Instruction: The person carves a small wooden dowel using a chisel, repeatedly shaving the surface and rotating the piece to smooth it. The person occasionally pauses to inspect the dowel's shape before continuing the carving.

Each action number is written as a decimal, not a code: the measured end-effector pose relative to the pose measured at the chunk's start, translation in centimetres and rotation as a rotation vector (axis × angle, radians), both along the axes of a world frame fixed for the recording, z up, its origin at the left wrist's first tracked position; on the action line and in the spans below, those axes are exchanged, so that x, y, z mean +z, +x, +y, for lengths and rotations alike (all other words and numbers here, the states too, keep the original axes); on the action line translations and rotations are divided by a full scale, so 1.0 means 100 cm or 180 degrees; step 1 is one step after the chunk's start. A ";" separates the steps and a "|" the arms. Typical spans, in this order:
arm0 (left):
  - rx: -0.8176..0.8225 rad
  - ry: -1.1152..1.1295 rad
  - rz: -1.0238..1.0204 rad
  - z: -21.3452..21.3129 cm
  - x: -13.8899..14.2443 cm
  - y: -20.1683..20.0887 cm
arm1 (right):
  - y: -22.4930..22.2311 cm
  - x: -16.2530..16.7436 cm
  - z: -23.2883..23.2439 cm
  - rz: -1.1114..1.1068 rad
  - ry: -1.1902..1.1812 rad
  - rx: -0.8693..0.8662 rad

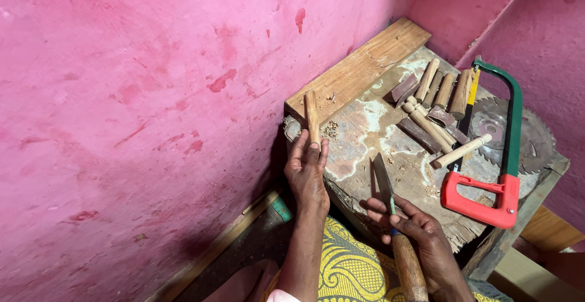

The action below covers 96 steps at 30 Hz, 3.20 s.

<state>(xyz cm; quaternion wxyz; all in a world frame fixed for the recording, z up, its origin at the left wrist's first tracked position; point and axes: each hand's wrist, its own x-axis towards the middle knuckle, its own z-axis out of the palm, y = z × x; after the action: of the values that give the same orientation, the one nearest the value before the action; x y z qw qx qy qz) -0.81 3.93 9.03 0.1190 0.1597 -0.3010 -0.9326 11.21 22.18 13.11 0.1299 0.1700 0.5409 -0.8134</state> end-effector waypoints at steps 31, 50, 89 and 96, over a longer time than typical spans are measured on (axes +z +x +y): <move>-0.0133 -0.0246 -0.0270 0.006 -0.010 -0.001 | 0.004 0.000 0.000 0.0144 0.0102 0.0208; 0.0159 -0.1227 -0.0231 -0.004 0.001 -0.006 | 0.004 0.007 -0.004 0.0178 0.0073 0.0207; -0.0982 -0.0196 0.0022 -0.008 -0.009 0.002 | 0.005 0.005 -0.009 0.0307 -0.0013 0.0286; -0.1791 -0.0790 0.0408 0.001 0.016 0.013 | 0.008 0.007 0.000 0.0574 -0.0823 -0.0142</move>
<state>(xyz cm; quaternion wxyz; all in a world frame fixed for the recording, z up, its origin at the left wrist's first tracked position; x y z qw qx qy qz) 0.50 4.03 10.66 -0.1064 -0.0047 -0.4369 -0.8932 11.98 22.21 13.77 0.0835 0.0901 0.4372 -0.8909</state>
